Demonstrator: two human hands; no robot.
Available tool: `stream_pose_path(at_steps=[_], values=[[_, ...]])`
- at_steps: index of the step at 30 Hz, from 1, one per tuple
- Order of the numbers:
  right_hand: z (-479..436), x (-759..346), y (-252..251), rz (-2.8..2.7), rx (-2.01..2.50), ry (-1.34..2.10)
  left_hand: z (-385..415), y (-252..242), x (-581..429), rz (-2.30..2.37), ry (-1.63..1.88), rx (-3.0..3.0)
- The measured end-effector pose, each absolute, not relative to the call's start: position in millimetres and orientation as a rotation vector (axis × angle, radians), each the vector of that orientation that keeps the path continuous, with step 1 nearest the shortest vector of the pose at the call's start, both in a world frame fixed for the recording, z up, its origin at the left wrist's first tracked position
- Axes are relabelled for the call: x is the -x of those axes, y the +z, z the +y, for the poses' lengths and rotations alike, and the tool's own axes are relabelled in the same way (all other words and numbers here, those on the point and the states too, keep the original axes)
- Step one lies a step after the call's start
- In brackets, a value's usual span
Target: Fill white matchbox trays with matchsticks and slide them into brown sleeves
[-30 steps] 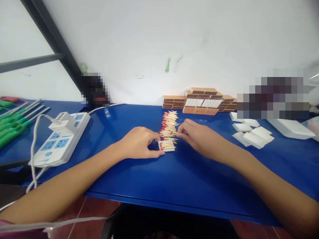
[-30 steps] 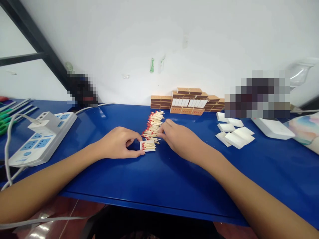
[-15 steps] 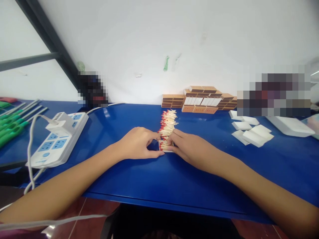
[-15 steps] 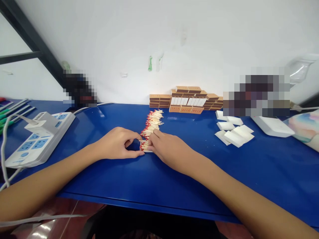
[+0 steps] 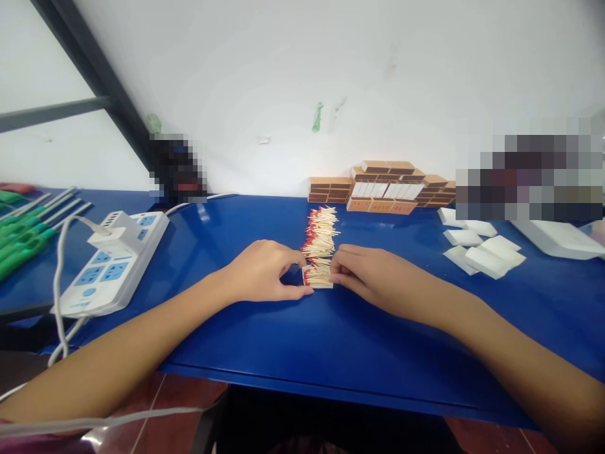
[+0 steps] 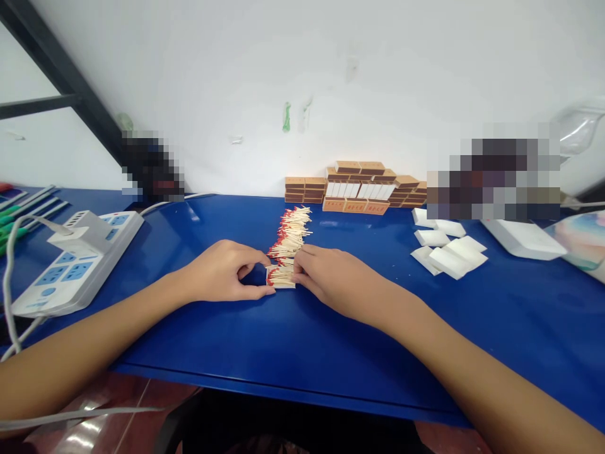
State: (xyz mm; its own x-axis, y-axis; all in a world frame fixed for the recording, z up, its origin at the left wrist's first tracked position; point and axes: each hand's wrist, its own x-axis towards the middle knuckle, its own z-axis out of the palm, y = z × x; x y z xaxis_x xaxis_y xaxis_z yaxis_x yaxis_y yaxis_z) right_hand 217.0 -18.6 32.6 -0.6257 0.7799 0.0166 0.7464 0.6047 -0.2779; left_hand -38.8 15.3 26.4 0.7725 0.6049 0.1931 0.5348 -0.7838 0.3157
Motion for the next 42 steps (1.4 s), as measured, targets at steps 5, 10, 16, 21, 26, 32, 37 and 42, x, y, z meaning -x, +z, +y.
stream_pose_path(at_steps=[5, 10, 16, 21, 26, 32, 37, 42], values=[[-18.7, -214.7, 30.4, -2.702, 1.243, 0.267, 15.0, 26.1, 39.2, 0.886, 0.422, -2.739], [-21.1, -210.1, 29.1, -2.758, 1.188, 0.076, 14.5, 25.4, 38.9, 0.878, 0.418, -2.746], [-23.6, -204.2, 27.5, -2.69, 1.155, 0.186, 12.3, 25.1, 37.7, 0.857, 0.431, -2.764], [-26.5, -200.5, 23.7, -2.654, 1.046, 0.354, 10.4, 24.2, 37.5, 0.834, 0.427, -2.786], [-24.5, -204.3, 27.1, -2.61, 1.107, 0.313, 10.0, 24.6, 36.8, 0.817, 0.424, -2.777], [-17.1, -204.1, 20.3, -2.592, 1.06, 0.23, 8.7, 24.7, 35.5, 0.809, 0.409, -2.759], [-13.1, -199.2, 7.7, -2.547, 1.001, 0.194, 8.4, 25.4, 35.0, 0.792, 0.396, -2.766], [-11.9, -200.1, 8.6, -2.523, 0.917, 0.054, 10.6, 26.2, 36.1, 0.812, 0.431, -2.767]])
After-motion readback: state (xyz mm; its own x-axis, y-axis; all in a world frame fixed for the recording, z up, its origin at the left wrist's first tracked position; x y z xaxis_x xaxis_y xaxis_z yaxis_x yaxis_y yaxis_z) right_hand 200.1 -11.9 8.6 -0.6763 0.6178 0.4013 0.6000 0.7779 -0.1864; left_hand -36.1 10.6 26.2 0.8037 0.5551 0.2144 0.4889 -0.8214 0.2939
